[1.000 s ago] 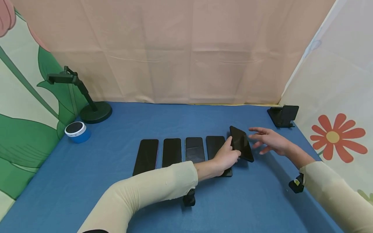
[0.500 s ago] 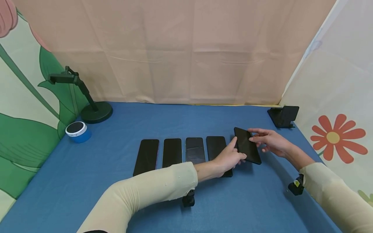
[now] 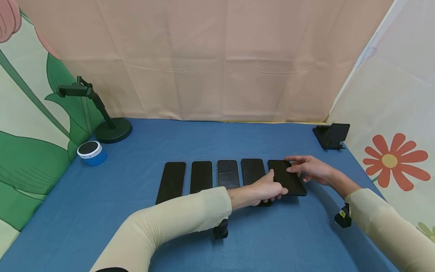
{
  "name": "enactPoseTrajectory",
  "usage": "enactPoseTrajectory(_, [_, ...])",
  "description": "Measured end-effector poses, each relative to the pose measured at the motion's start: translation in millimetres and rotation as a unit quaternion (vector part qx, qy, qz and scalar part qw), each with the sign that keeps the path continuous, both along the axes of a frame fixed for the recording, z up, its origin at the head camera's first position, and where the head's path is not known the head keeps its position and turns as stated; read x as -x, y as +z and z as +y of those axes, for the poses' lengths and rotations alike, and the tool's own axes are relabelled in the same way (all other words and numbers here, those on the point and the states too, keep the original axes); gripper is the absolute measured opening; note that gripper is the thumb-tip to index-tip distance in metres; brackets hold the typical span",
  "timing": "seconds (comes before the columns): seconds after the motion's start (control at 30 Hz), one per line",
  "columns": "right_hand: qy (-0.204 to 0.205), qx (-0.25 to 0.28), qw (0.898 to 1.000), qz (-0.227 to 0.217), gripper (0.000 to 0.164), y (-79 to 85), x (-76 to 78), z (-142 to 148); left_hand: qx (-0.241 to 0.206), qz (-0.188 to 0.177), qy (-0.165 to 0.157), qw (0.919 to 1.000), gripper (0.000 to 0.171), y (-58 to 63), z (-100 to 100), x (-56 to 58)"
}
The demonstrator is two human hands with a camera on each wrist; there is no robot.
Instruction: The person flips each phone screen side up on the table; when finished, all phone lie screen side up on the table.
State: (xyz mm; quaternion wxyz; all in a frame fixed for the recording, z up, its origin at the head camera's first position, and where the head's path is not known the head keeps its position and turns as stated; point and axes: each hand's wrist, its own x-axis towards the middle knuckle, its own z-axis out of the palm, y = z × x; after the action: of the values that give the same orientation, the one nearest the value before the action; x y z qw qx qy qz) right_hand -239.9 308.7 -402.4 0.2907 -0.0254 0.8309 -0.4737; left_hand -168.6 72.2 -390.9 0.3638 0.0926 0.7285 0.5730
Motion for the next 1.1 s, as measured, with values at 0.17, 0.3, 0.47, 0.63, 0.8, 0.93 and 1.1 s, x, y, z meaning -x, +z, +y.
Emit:
enactPoseTrajectory(0.17, [0.024, -0.035, 0.999, 0.013, 0.068, 1.9, 0.4, -2.6, 0.020, -0.007, -0.016, 0.9996, 0.093, -0.9, 1.7, 1.2])
enactPoseTrajectory(0.3, [0.046, -0.060, 0.997, 0.025, 0.068, 3.5, 1.1, -4.9, 0.039, -0.015, -0.028, 0.9987, 0.094, -0.3, 2.0, 2.0])
enactPoseTrajectory(0.47, [0.062, -0.094, 0.993, 0.035, 0.067, 5.9, 0.7, -8.0, 0.056, -0.017, -0.046, 0.9972, 0.096, 2.6, 2.0, 3.5])
enactPoseTrajectory(0.63, [0.060, -0.103, 0.992, 0.044, 0.067, 5.9, -0.9, -8.5, 0.069, -0.016, -0.069, 0.9951, 0.099, 4.2, 1.3, 7.5])
enactPoseTrajectory(0.8, [0.063, -0.111, 0.990, 0.062, 0.068, 5.2, -2.7, -7.8, 0.103, -0.012, -0.093, 0.9902, 0.097, 5.8, 1.8, 11.8])
enactPoseTrajectory(0.93, [0.065, -0.120, 0.988, 0.074, 0.067, 5.4, -3.3, -7.9, 0.170, 0.032, -0.113, 0.9784, 0.095, 5.8, 5.3, 13.6])
enactPoseTrajectory(1.1, [0.070, -0.124, 0.986, 0.091, 0.067, 5.3, -5.2, -9.2, 0.377, 0.246, -0.185, 0.8736, 0.087, 4.4, 12.6, 8.0])
